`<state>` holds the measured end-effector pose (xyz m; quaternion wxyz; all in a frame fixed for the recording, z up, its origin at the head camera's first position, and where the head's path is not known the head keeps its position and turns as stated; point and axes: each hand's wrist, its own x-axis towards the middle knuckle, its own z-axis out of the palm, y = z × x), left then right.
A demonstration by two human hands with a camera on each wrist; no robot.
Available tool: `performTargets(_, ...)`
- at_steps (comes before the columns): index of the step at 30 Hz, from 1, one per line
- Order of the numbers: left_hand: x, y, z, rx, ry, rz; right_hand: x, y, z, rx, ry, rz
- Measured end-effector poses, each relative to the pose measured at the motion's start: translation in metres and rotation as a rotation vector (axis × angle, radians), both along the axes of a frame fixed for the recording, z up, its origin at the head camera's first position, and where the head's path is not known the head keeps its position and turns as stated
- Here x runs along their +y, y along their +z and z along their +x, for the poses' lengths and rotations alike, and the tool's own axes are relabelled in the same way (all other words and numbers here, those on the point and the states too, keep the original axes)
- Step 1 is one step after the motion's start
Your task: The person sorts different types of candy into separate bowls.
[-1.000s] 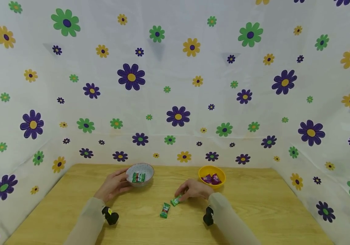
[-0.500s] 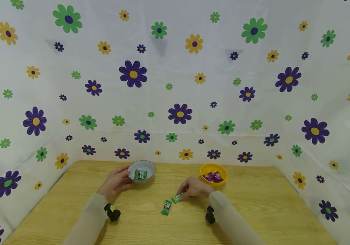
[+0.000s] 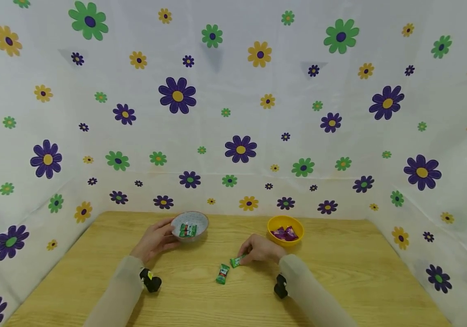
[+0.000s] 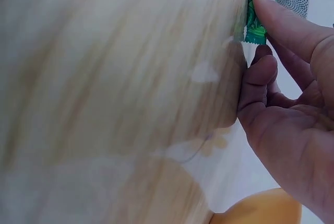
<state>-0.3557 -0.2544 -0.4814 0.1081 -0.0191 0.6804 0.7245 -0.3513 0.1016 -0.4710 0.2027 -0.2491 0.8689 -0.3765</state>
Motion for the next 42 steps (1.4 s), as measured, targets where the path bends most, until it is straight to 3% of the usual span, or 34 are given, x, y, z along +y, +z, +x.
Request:
performTargets(12, 0.002, -0.001, -0.001, 0.004, 0.018, -0.015, 0.000, -0.002, -0.002, 0.006, 0.013, -0.044)
performTargets(20, -0.004, -0.004, 0.007, 0.006, 0.041, 0.002, -0.004, -0.006, -0.002, 0.002, -0.008, -0.067)
performTargets(31, -0.001, -0.004, 0.001, 0.003, 0.056, 0.013, -0.005, -0.007, -0.011, -0.010, -0.099, -0.150)
performTargets(42, 0.001, -0.002, 0.004, 0.026, 0.041, 0.032, -0.032, -0.001, -0.015, -0.004, -0.205, -0.225)
